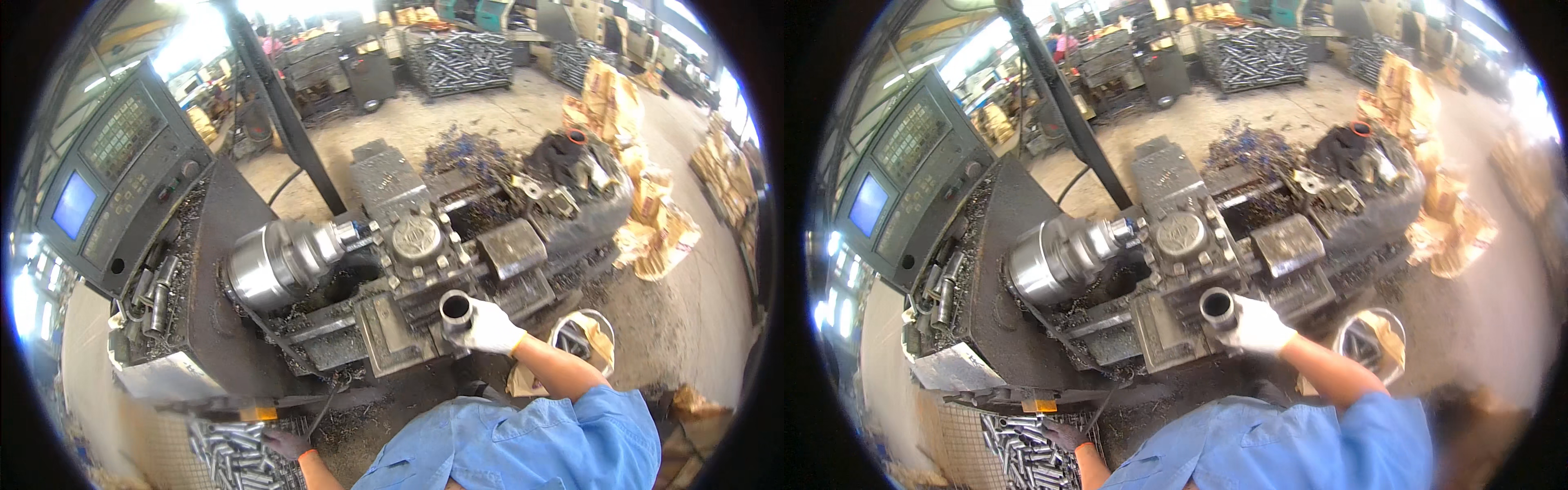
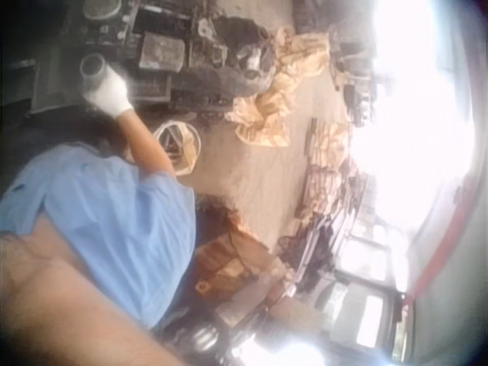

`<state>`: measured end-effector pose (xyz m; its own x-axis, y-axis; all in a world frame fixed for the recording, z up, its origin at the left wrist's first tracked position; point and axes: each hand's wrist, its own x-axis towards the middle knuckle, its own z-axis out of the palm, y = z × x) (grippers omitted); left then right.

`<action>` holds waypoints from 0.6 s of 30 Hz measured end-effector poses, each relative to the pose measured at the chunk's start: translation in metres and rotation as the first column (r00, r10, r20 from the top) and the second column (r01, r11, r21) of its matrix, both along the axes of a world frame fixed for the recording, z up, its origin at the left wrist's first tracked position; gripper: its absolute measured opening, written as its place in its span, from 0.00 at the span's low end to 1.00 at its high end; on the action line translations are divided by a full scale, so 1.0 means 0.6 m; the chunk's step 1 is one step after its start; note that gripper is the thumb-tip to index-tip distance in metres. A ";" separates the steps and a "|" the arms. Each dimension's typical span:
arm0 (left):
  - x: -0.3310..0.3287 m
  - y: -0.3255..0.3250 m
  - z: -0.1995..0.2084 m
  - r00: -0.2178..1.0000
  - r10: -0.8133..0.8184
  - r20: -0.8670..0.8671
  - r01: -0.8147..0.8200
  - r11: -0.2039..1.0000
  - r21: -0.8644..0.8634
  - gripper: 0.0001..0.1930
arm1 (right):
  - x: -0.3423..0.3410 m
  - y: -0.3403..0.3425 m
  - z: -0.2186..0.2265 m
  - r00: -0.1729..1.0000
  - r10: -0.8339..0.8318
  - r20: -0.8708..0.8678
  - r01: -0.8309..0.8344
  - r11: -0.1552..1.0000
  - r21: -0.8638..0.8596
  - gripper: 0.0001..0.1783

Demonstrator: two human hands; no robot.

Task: The person repeatedly loads cylindrical metal tubes into a lathe chuck, operates the machine, removes the finished parts, and places them into a wire basket. The cycle of loading, machining, and unloading is repeated multiple times throughout the clip.

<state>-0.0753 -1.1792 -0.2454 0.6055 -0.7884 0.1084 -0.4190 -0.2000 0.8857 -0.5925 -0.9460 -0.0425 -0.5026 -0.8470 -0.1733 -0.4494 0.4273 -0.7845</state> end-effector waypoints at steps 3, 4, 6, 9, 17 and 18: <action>0.012 -0.025 0.039 0.958 -0.075 0.276 0.095 0.994 -0.059 0.33 | -0.083 0.004 0.052 0.939 0.326 -0.111 -0.297 0.930 0.216 0.31; 0.025 -0.029 0.042 0.964 -0.094 0.250 0.097 0.995 0.002 0.34 | -0.123 0.004 0.076 0.890 0.413 -0.195 -0.386 0.908 0.161 0.27; 0.055 -0.043 0.043 0.990 -0.059 -0.132 0.074 0.991 0.112 0.24 | -0.188 -0.017 0.122 0.837 0.422 -0.349 -0.471 0.880 -0.065 0.19; 0.038 -0.040 0.035 0.477 -0.083 -0.875 0.107 0.994 -0.036 0.18 | -0.254 -0.106 0.175 0.842 0.246 -0.480 -0.452 0.807 -0.380 0.16; -0.344 0.041 0.139 0.626 -0.526 -0.576 0.570 0.812 -0.123 0.15 | -0.194 -0.564 0.112 0.538 0.793 -0.285 -0.572 0.592 0.568 0.22; -0.354 0.048 0.154 0.613 -0.593 -0.522 0.636 0.762 -0.120 0.16 | -0.201 -0.577 0.102 0.500 0.797 -0.339 -0.623 0.603 0.498 0.21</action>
